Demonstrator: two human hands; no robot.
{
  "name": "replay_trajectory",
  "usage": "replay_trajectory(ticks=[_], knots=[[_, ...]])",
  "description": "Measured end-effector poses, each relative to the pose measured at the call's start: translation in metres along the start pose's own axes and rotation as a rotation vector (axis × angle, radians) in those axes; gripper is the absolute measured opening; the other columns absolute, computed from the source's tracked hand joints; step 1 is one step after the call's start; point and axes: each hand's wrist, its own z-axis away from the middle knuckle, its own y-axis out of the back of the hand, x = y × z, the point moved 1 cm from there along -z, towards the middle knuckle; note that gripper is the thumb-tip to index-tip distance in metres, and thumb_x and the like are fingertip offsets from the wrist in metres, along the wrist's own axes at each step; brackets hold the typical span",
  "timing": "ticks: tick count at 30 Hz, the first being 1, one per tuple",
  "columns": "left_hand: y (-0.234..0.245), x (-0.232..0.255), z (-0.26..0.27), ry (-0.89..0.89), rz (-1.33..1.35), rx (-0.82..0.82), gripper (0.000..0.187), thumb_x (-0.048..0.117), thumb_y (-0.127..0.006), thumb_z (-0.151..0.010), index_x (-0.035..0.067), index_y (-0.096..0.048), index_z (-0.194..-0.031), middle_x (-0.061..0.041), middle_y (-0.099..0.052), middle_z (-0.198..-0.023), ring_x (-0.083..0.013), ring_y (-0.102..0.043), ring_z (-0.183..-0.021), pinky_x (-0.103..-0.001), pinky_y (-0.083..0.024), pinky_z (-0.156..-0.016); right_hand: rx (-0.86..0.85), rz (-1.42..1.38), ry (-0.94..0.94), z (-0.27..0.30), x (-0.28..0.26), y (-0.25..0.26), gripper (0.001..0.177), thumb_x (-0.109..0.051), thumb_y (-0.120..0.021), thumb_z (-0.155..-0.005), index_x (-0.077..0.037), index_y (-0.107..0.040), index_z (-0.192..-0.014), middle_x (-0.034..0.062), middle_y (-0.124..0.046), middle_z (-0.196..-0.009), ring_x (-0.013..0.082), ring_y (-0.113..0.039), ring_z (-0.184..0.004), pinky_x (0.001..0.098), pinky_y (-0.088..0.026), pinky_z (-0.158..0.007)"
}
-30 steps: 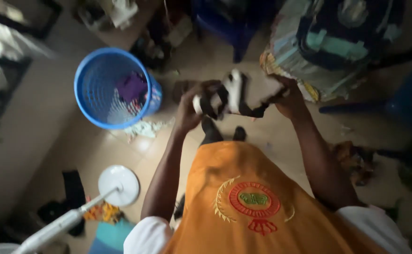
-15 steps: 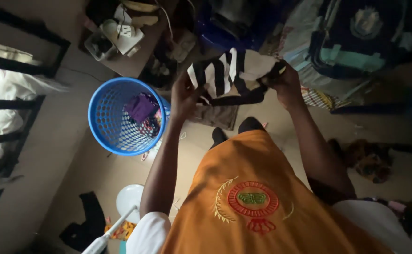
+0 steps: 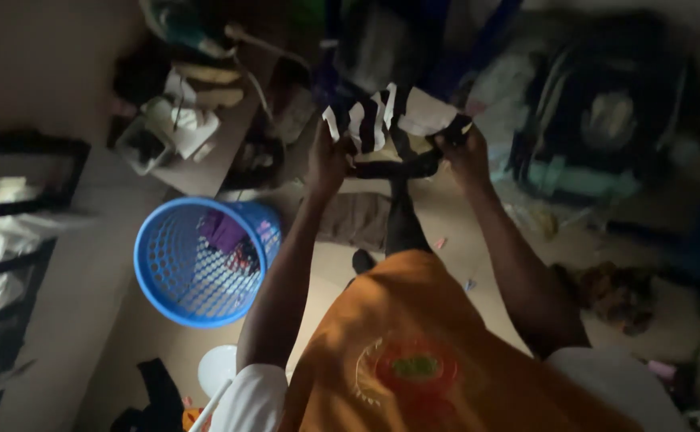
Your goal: Folding a purple garment and organizing laundry on the floor.
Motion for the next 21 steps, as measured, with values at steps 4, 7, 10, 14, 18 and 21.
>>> replay_trajectory(ticks=[4, 7, 10, 14, 18, 21], knots=[[-0.017, -0.021, -0.09, 0.207, -0.034, -0.05, 0.063, 0.008, -0.051, -0.105, 0.009, -0.022, -0.161, -0.008, -0.07, -0.101, -0.0151, -0.068, -0.061, -0.031, -0.061, -0.048, 0.072, 0.006, -0.147, -0.071, 0.012, 0.015, 0.048, -0.019, -0.075, -0.098, -0.004, -0.054, -0.138, 0.0042, -0.064, -0.119, 0.0183, -0.064, -0.111, 0.0368, -0.055, -0.09], [-0.016, -0.078, -0.153, 0.19, -0.06, -0.115, 0.084, 0.011, -0.067, -0.103, 0.008, -0.01, -0.164, -0.013, -0.074, -0.094, -0.0175, -0.073, -0.066, -0.033, -0.058, -0.052, 0.091, -0.086, -0.242, -0.124, 0.08, 0.054, 0.046, -0.018, -0.076, -0.1, -0.004, -0.054, -0.138, 0.0063, -0.064, -0.113, 0.0173, -0.065, -0.1, 0.0361, -0.056, -0.08], [-0.02, -0.117, -0.206, 0.249, 0.198, -0.109, 0.092, 0.007, -0.075, -0.097, 0.007, -0.014, -0.165, -0.015, -0.069, -0.107, -0.0216, -0.072, -0.074, -0.034, -0.053, -0.054, 0.075, 0.034, -0.3, -0.175, 0.124, 0.076, 0.042, -0.011, -0.072, -0.099, -0.003, -0.054, -0.137, 0.0074, -0.066, -0.113, 0.0148, -0.067, -0.095, 0.0339, -0.058, -0.078], [-0.032, -0.156, -0.276, 0.343, -0.096, 0.031, 0.083, 0.005, -0.078, -0.089, 0.006, -0.037, -0.161, -0.016, -0.059, -0.127, -0.0256, -0.07, -0.081, -0.038, -0.057, -0.055, 0.132, -0.049, -0.398, -0.233, 0.14, 0.082, 0.051, -0.003, -0.07, -0.092, -0.007, -0.053, -0.14, 0.0039, -0.067, -0.115, 0.0118, -0.063, -0.083, 0.0309, -0.053, -0.067], [-0.022, -0.253, -0.335, -0.149, -0.668, 0.057, 0.082, 0.016, -0.1, -0.076, 0.009, -0.055, -0.144, -0.015, -0.067, -0.134, -0.0307, -0.07, -0.118, -0.042, -0.062, -0.09, 0.182, -0.083, -0.487, -0.269, 0.23, 0.119, 0.043, -0.001, -0.072, -0.098, 0.0, -0.05, -0.134, 0.0061, -0.061, -0.109, 0.0144, -0.053, -0.076, 0.0327, -0.046, -0.064], [-0.041, -0.257, -0.366, 0.136, -0.37, 0.057, 0.077, 0.002, -0.088, -0.087, 0.002, -0.045, -0.151, -0.022, -0.05, -0.15, -0.0352, -0.052, -0.13, -0.045, -0.055, -0.096, 0.233, -0.069, -0.517, -0.287, 0.269, 0.129, 0.046, -0.001, -0.072, -0.097, -0.002, -0.047, -0.135, 0.0046, -0.056, -0.112, 0.0143, -0.056, -0.084, 0.0325, -0.05, -0.068]])
